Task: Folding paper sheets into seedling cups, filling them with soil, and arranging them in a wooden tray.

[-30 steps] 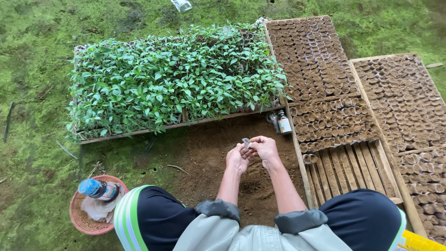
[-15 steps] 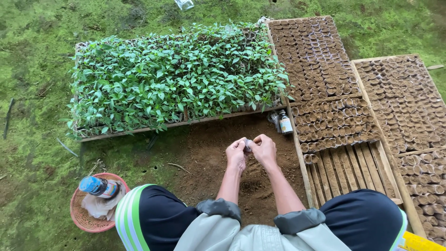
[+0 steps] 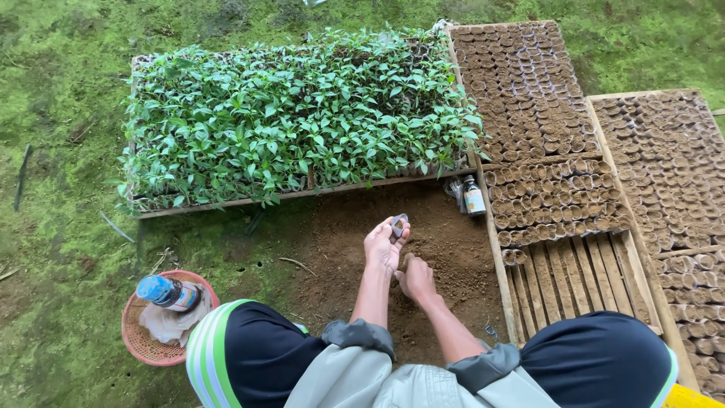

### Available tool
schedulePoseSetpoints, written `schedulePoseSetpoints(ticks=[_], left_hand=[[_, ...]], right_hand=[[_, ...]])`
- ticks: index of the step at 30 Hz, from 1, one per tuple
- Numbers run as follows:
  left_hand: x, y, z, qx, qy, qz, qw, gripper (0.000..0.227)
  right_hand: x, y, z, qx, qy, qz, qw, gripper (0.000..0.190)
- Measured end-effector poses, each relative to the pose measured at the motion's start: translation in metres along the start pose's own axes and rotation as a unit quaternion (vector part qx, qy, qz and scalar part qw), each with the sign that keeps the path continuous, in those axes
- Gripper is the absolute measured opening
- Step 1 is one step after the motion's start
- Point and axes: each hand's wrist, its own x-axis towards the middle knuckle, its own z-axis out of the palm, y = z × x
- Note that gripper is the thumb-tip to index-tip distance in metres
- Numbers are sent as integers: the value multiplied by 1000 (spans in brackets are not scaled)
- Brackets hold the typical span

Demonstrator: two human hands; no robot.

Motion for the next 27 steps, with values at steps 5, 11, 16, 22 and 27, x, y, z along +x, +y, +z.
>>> schedulePoseSetpoints(ticks=[5,11,16,22,27], left_hand=[[-9,7,5,-9,-10,-4,1000,28],[1,5,2,12,-6,10,1000,26],[1,1,10,21,-18,20,999,26],[13,-10,7,42,-25,36,998,26],[16,-14,7,46,-32,41,998,27]], right_hand=[[21,11,-9,165,5,54,985,11],[-39,-51,-139,545,66,16,835,14],[-26,-62,-166,555,64,-38,829,18],[-23,-75,-173,514,67,-60,853,22],[-16,-75,-171,479,80,-63,872,25]])
